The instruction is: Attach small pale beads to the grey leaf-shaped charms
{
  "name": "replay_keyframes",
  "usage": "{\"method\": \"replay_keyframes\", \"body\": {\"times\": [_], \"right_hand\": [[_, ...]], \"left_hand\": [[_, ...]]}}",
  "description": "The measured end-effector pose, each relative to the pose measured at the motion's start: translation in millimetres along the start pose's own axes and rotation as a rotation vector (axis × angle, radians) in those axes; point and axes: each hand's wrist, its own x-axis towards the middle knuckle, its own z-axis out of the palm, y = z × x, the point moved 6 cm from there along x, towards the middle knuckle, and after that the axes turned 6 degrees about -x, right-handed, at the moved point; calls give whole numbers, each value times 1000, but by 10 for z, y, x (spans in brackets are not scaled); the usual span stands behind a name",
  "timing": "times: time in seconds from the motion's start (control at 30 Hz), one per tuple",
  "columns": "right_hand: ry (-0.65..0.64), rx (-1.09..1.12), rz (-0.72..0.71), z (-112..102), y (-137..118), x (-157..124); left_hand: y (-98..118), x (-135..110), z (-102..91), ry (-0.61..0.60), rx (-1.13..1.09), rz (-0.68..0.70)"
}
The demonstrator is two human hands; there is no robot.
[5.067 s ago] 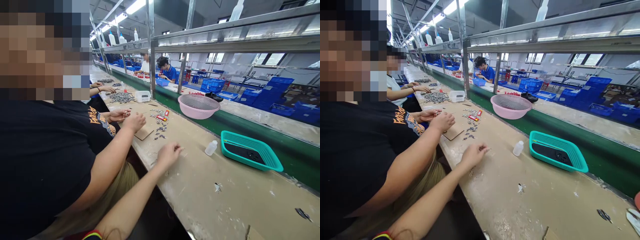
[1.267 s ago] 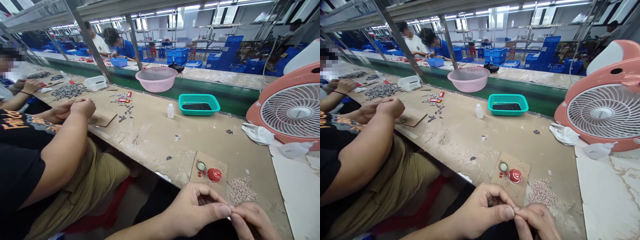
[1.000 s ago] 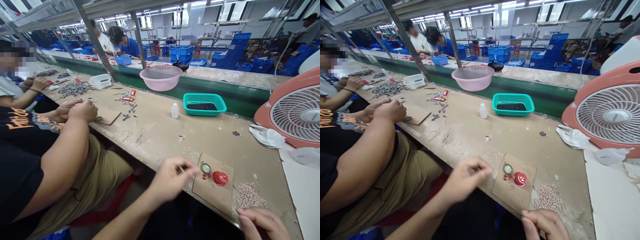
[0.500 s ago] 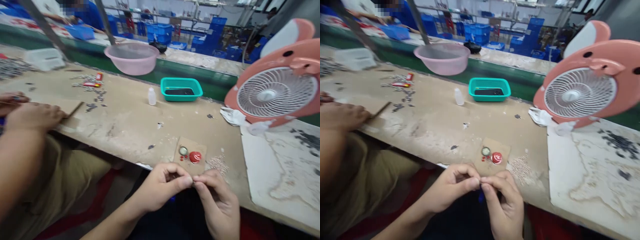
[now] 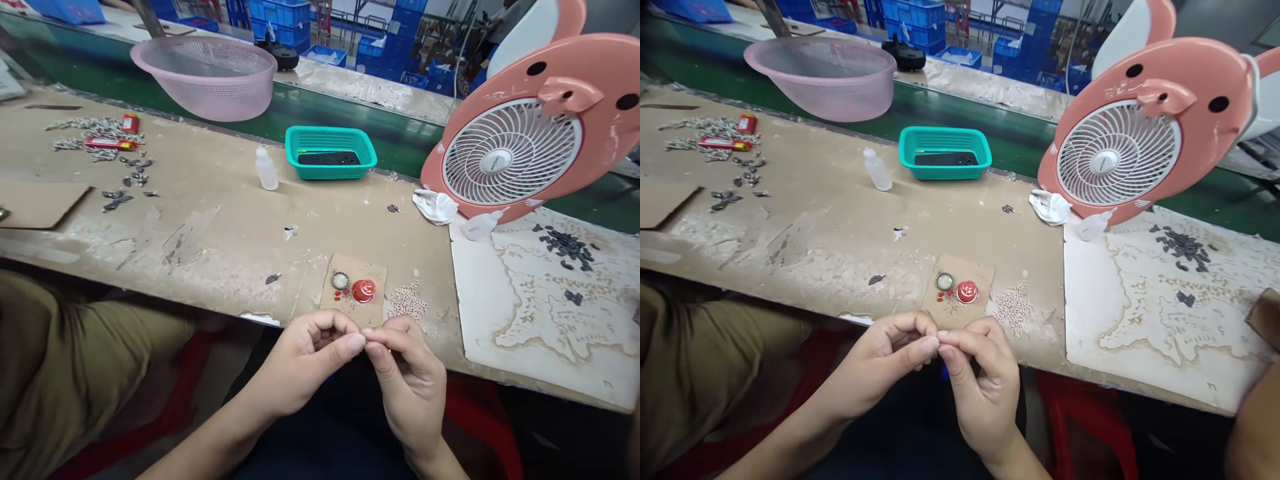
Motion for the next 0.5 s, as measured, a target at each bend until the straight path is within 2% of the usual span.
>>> {"method": "replay_keyframes", "body": {"times": [0.13, 0.37, 0.5], "right_hand": [[-49, -22, 35, -3, 18, 10], [-11, -143, -31, -113, -46, 39], [-51, -175, -22, -70, -86, 60]], "left_hand": [[-15, -10, 13, -47, 47, 0], [-10, -13, -17, -57, 142, 1], [51, -31, -39, -8, 250, 99]]}}
